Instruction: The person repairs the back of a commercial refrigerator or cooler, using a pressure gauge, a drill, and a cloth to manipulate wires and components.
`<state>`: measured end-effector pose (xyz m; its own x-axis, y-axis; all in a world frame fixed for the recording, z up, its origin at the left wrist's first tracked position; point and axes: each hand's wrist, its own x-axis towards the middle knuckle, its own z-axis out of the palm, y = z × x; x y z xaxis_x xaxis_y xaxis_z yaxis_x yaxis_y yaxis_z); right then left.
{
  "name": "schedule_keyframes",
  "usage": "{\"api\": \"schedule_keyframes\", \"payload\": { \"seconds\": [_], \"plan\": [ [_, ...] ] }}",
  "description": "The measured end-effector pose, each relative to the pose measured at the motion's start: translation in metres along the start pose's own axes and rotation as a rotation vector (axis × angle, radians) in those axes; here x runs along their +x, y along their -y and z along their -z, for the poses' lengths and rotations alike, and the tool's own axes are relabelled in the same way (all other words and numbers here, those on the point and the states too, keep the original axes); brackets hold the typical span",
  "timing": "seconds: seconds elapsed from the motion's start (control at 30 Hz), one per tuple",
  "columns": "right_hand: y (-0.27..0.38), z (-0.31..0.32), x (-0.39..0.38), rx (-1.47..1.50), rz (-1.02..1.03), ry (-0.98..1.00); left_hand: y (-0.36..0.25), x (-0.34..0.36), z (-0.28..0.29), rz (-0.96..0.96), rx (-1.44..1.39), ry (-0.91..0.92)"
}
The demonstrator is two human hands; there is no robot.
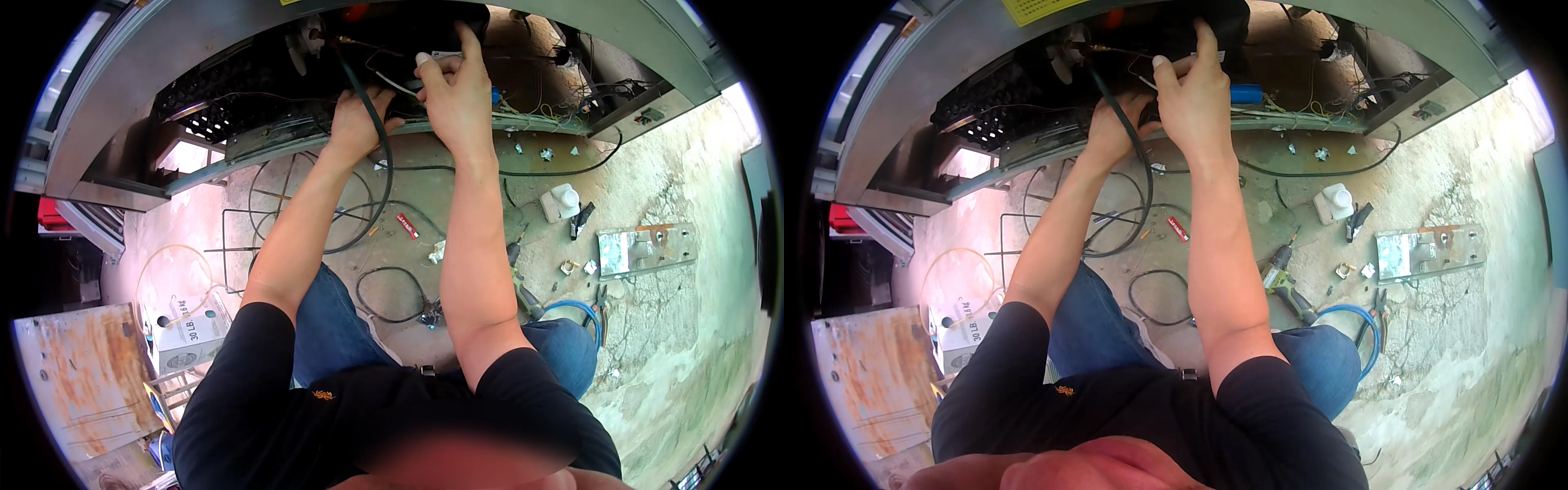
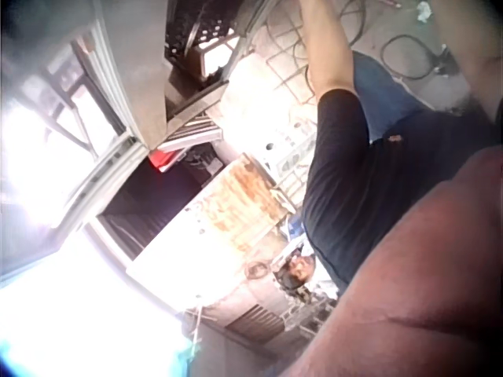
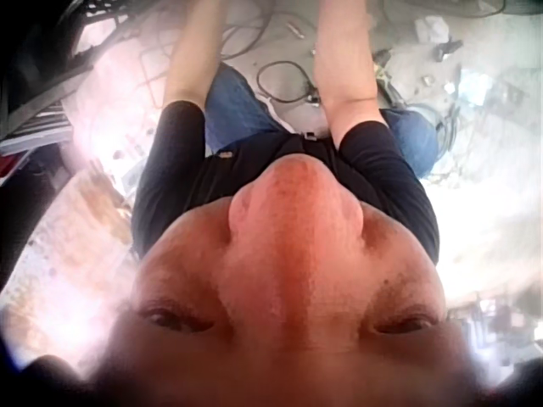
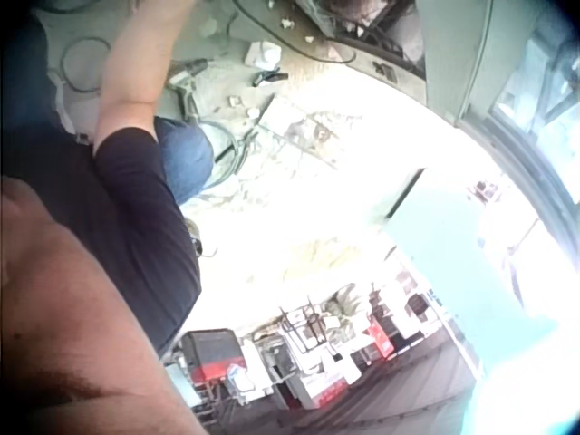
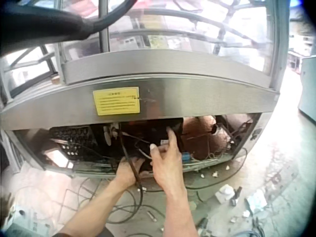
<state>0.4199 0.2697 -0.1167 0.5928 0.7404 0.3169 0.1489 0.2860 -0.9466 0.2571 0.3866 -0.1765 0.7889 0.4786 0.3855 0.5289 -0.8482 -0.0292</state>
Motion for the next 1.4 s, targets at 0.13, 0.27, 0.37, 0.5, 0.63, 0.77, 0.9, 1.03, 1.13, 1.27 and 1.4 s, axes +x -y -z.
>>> {"api": "schedule_keyframes", "payload": {
  "seconds": [0.13,0.27,0.37,0.5,0.63,0.77,0.9,1.03,1.13,1.27,1.4],
  "plan": [
    [0.015,0.004,-0.005,0.08,-0.026,-0.04,0.004,-0.004,-0.001,0.034,0.052,0.036],
    [0.028,0.017,0.006,0.144,-0.027,-0.058,0.003,-0.005,0.0,0.041,0.178,0.116],
    [-0.039,0.02,0.016,0.163,-0.223,0.012,-0.001,-0.006,-0.001,0.032,0.194,0.12],
    [-0.143,0.031,-0.014,0.174,-0.52,-0.126,-0.002,0.0,-0.002,0.062,0.155,0.088],
    [-0.171,0.024,-0.028,0.24,-0.65,-0.182,-0.003,-0.002,-0.002,0.056,0.094,0.023],
    [-0.181,0.011,-0.029,0.287,-0.674,-0.224,-0.004,0.0,-0.002,0.051,0.099,-0.035],
    [-0.187,0.014,-0.029,0.38,-0.718,-0.213,-0.006,-0.003,0.003,0.02,0.093,-0.074],
    [-0.185,0.012,-0.028,0.431,-0.752,-0.245,-0.004,-0.006,0.001,0.001,0.087,-0.096],
    [-0.188,0.011,-0.028,0.479,-0.716,-0.301,-0.005,-0.006,0.002,-0.005,0.079,-0.087],
    [-0.187,0.012,-0.028,0.516,-0.743,-0.286,-0.003,-0.009,0.003,-0.022,0.071,-0.083],
    [-0.185,0.015,-0.027,0.539,-0.774,-0.286,-0.004,-0.008,0.006,-0.007,0.064,-0.066]
  ]
}}
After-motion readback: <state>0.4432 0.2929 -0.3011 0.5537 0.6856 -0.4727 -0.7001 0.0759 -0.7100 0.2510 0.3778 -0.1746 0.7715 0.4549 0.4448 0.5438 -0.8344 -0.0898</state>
